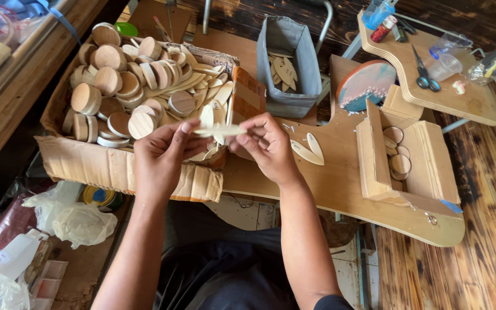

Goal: The person picks up small wooden pieces from a cardboard box, inspects them, and places them into a gray fabric bin or onto the table. The person handles the pieces one at a time, turning them over and occasionally stacking them on the table before moving them to the bin.

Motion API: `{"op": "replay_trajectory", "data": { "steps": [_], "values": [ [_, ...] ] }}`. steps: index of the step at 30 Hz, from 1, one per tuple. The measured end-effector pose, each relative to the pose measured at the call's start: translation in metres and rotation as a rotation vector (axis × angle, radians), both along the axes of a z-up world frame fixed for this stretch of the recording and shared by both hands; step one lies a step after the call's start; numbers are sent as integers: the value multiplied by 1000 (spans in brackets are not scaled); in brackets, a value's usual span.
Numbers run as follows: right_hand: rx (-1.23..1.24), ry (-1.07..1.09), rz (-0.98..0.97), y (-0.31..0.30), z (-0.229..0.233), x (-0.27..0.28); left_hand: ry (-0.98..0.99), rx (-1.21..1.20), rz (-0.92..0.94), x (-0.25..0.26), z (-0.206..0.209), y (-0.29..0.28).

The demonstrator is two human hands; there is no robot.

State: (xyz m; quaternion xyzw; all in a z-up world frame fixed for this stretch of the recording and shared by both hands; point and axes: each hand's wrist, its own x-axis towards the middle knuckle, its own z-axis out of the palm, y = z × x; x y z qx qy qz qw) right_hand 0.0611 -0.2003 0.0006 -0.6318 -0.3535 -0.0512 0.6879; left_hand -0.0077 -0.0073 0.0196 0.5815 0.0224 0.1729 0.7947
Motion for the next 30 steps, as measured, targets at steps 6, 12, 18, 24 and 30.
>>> {"op": "replay_trajectory", "data": {
  "steps": [6,12,18,24,30],
  "values": [
    [-187,181,-38,-26,-13,-20,78,302,-45,-3,8,-4],
    [-45,398,-394,-66,-32,-5,-75,483,99,-8,9,-11],
    [-281,429,-639,-89,-18,124,-194,504,331,-17,9,-3],
    [-583,-38,-425,-34,15,108,-213,585,486,-1,-3,13],
    [-1195,-462,-246,54,41,46,-172,603,454,-3,-12,12]
  ]
}}
